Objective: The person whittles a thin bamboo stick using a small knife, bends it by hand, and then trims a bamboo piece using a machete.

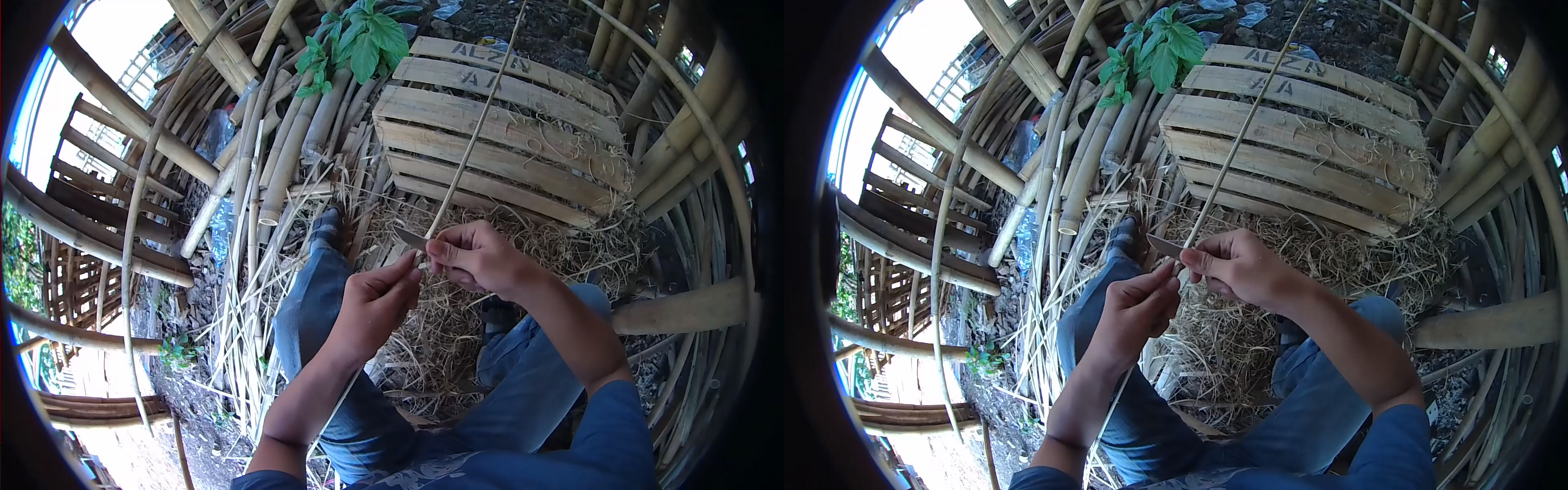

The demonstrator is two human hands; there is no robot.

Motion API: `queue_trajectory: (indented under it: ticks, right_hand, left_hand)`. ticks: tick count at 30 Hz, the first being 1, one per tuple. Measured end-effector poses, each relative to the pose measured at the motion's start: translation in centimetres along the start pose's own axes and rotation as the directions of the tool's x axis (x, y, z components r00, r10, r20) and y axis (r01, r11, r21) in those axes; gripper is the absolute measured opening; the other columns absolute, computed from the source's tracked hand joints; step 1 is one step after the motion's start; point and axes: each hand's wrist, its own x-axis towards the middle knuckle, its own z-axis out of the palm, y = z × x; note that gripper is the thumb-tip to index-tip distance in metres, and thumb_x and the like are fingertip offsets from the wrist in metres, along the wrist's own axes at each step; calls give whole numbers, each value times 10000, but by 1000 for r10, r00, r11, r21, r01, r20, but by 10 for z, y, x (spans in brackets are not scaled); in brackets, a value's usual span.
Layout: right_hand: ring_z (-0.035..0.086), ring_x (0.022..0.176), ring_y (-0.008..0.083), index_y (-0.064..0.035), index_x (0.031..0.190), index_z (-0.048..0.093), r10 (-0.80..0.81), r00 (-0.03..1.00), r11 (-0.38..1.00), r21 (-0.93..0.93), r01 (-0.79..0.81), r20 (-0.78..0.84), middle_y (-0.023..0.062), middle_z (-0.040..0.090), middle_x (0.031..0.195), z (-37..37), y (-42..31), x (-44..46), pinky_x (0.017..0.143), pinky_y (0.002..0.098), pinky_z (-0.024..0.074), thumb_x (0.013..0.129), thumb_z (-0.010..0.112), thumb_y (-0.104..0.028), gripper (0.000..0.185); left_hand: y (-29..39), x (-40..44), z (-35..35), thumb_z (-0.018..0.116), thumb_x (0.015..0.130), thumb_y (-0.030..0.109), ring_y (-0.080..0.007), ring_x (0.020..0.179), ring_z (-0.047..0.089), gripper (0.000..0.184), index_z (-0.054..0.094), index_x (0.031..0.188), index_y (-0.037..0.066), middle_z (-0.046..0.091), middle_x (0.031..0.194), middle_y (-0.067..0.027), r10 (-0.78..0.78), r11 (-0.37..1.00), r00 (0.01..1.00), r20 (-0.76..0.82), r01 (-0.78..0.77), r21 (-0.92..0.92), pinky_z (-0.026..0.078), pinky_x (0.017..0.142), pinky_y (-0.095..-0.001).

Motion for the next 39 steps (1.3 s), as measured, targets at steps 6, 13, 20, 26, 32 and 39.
queue_trajectory:
  ticks: [6,13,20,26,32,39]
  right_hand:
    - [334,428,23,-9,775,609,-7,1000,999,-52,8,2,-54,430,507,3,-2,-1,401,212,250,885,596,-272,286]
    - [349,436,21,-9,755,632,-73,987,965,-260,35,-140,-47,453,504,-9,-6,1,406,210,269,864,623,-284,296]
    - [337,409,30,-20,727,607,-55,984,991,-133,33,-169,-43,453,511,-36,-14,1,383,205,245,877,597,-299,317]
    - [342,404,32,-16,708,593,13,999,988,-155,-21,-51,-41,446,505,-16,-8,0,371,199,245,872,598,-306,333]
    - [341,395,35,-5,705,587,-79,965,992,-117,51,-250,-28,458,505,-38,-24,-1,357,200,223,860,613,-290,325]
    - [305,346,33,-29,679,576,-73,958,985,-168,27,-276,-41,409,457,-42,-17,3,334,203,195,875,588,-319,350]
  left_hand:
    - [-8,1,0,504,936,135,-5,485,331,191,611,1013,-3,461,639,44,130,987,991,40,-133,92,246,418,-175]
    - [-11,0,1,517,924,93,6,505,349,187,607,1038,-25,457,645,64,156,981,988,2,-155,114,258,422,-167]
    - [-18,-1,-7,524,918,76,7,533,368,240,580,1122,-35,481,675,65,144,976,989,-14,-140,164,277,444,-161]
    - [-15,-6,-5,534,908,71,-12,630,378,275,552,1133,-84,465,685,61,258,932,965,-50,-235,275,341,536,-182]
    - [-19,-5,-6,527,913,63,7,571,382,234,584,1111,-48,494,687,63,265,929,964,-24,-248,276,299,483,-164]
    - [-18,-6,0,526,917,80,11,549,370,220,600,1076,-52,483,668,69,247,940,969,-14,-237,245,281,465,-165]
